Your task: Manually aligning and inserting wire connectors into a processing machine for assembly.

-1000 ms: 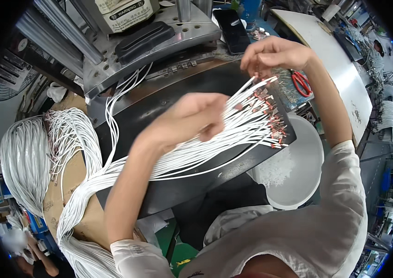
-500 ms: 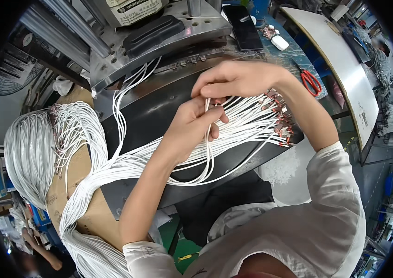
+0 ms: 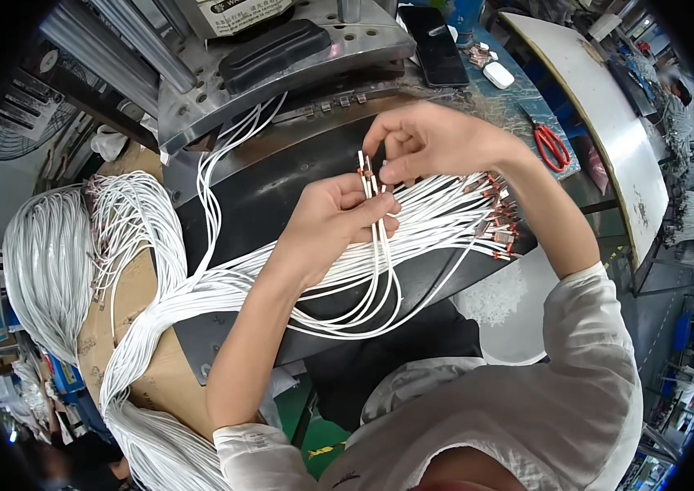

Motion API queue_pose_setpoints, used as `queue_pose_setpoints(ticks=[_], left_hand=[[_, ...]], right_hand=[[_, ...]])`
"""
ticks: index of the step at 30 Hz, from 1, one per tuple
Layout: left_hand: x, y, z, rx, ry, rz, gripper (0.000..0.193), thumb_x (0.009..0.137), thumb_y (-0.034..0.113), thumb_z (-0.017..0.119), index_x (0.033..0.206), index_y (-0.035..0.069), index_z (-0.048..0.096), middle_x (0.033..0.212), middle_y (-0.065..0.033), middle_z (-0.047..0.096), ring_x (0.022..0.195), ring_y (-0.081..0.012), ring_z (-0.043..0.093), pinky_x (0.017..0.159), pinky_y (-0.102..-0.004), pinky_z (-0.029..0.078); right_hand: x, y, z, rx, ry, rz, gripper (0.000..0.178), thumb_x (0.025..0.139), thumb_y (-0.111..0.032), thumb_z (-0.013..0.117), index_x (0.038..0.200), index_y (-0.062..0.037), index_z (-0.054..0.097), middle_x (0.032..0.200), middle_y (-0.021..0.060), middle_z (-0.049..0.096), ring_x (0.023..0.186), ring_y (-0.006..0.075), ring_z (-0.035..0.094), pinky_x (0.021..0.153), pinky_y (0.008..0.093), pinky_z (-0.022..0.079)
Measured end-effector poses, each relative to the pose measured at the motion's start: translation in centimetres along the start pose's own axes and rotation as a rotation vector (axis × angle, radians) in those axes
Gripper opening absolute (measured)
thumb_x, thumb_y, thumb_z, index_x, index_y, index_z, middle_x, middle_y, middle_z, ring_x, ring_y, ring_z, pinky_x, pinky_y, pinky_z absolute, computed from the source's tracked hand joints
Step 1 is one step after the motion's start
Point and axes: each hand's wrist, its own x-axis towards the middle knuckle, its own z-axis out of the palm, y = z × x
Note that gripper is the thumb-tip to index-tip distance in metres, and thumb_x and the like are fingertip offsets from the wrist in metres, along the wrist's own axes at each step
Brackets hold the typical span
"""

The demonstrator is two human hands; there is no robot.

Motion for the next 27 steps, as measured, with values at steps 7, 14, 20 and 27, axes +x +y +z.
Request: queue_pose_setpoints(ticks=[7, 14, 20, 27], left_hand=[[-0.2, 0.3, 0.1, 0.051, 0.139, 0.073, 0.021, 0.098, 0.013, 0.074, 0.114, 0.001, 0.068, 0.097, -0.0049, 0.072, 0.076, -0.0105, 0.067, 0.064, -0.0234, 0.054], [0.2, 0.2, -0.7, 0.109, 0.118, 0.119, 0.029, 0.102, 0.015, 0.070, 0.126, -0.001, 0.068, 0.102, -0.0053, 0.072, 0.078, -0.0098, 0.064, 0.071, -0.0254, 0.053], [0.5, 0.2, 0.1, 0.057, 0.195, 0.058, 0.016, 0.097, 0.009, 0.074, 0.107, -0.004, 0.073, 0.085, -0.0025, 0.069, 0.070, -0.0085, 0.064, 0.063, -0.0236, 0.050], [1.3, -0.2, 0.9, 0.208, 0.269, 0.068, 0.017, 0.096, 0.011, 0.076, 0.102, -0.005, 0.075, 0.076, -0.0019, 0.068, 0.062, -0.0068, 0.059, 0.056, -0.0217, 0.045]], right_hand=[[4.9, 3.7, -0.6, -0.983, 0.514, -0.078, 0.042, 0.101, -0.033, 0.064, 0.127, 0.0003, 0.067, 0.128, 0.0250, 0.064, 0.131, 0.0408, 0.053, 0.110, 0.0484, 0.042], [4.3, 2.8, 1.3, -0.818, 0.510, -0.044, 0.029, 0.090, -0.017, 0.076, 0.109, 0.0027, 0.064, 0.113, 0.0270, 0.063, 0.102, 0.0442, 0.066, 0.084, 0.0494, 0.054], [0.8, 1.6, 1.0, 0.125, 0.340, 0.156, 0.027, 0.103, -0.025, 0.065, 0.104, 0.0020, 0.068, 0.092, 0.0143, 0.071, 0.086, 0.0228, 0.069, 0.078, 0.0358, 0.055], [0.8, 2.5, 2.5, 0.322, 0.381, 0.062, 0.030, 0.109, -0.027, 0.056, 0.111, 0.0011, 0.067, 0.093, 0.0032, 0.068, 0.082, 0.0108, 0.062, 0.077, 0.0272, 0.053]])
